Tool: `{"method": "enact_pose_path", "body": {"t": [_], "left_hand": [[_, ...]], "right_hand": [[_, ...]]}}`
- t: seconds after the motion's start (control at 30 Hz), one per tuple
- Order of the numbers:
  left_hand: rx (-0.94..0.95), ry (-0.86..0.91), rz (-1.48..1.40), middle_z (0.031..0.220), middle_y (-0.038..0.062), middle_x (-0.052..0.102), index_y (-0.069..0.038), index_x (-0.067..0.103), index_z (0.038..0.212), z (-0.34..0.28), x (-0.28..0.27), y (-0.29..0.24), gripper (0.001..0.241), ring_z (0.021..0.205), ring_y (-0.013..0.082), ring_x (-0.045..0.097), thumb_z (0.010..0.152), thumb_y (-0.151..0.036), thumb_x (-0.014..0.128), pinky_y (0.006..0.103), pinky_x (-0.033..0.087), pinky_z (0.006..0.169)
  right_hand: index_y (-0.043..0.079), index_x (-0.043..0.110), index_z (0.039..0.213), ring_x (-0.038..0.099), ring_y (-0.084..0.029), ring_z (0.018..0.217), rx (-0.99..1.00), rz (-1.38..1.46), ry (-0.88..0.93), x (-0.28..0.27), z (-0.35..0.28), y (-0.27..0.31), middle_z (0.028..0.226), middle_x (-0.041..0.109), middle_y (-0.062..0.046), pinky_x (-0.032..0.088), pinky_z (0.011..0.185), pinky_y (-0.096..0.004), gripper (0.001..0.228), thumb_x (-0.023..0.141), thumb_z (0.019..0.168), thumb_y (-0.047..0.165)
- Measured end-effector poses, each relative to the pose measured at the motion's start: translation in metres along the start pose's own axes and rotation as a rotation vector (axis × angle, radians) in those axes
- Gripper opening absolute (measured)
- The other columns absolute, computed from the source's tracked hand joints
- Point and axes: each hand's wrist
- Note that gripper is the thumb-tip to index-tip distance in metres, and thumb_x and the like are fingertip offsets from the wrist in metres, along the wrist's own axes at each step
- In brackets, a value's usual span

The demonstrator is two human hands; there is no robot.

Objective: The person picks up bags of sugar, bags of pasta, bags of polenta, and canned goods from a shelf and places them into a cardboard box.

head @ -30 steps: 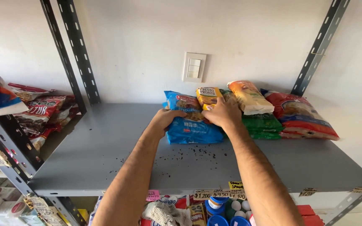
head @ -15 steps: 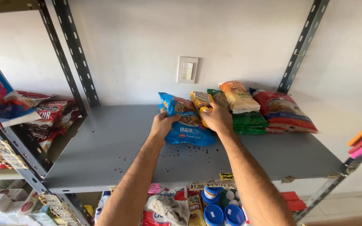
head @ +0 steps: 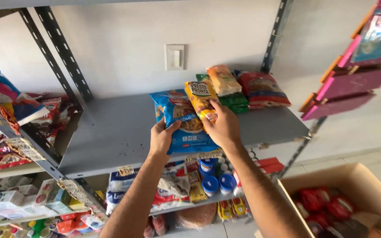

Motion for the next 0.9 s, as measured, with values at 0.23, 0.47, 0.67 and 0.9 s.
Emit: {"method": "enact_pose_path", "body": {"t": [0.23, 0.47, 0.67, 0.9], "left_hand": [[0.004, 0.051, -0.025, 0.093, 0.024, 0.081, -0.001, 0.076, 0.136, -0.082, 0.005, 0.003, 0.049, 0.080, 0.0377, 0.083, 0.092, -0.016, 0.088, 0.0500, 0.069, 0.079], [-0.001, 0.151, -0.033, 0.076, 0.020, 0.077, 0.001, 0.078, 0.115, -0.150, 0.033, 0.004, 0.028, 0.063, 0.0295, 0.080, 0.092, -0.013, 0.088, 0.0428, 0.069, 0.063], [-0.065, 0.203, -0.008, 0.068, 0.015, 0.073, 0.000, 0.076, 0.098, -0.204, 0.077, 0.017, 0.018, 0.058, 0.0224, 0.077, 0.088, -0.006, 0.089, 0.0372, 0.067, 0.056], [-0.130, 0.399, 0.077, 0.065, 0.017, 0.070, 0.001, 0.073, 0.095, -0.256, 0.160, 0.052, 0.020, 0.055, 0.0233, 0.076, 0.088, -0.006, 0.090, 0.0355, 0.066, 0.055]], "right_hand": [[0.017, 0.070, 0.150, 0.075, -0.040, 0.120, 0.026, 0.042, 0.000, -0.083, -0.077, 0.014, 0.133, 0.076, -0.018, 0.059, 0.103, -0.050, 0.064, 0.080, 0.091, 0.038], [0.015, 0.068, 0.152, 0.074, -0.042, 0.119, -0.006, -0.022, -0.108, -0.154, -0.146, 0.015, 0.134, 0.075, -0.019, 0.059, 0.102, -0.054, 0.068, 0.083, 0.089, 0.035], [0.014, 0.070, 0.149, 0.075, -0.039, 0.118, 0.014, -0.007, -0.215, -0.206, -0.208, -0.017, 0.129, 0.076, -0.016, 0.059, 0.102, -0.049, 0.067, 0.085, 0.086, 0.029], [0.011, 0.068, 0.151, 0.074, -0.042, 0.119, 0.260, 0.015, -0.261, -0.278, -0.284, -0.072, 0.131, 0.075, -0.019, 0.059, 0.104, -0.052, 0.067, 0.087, 0.088, 0.025]]}}
Point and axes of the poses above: each hand's wrist, its own z-axis towards the middle knuckle, its own x-axis out of the palm, y = z × x
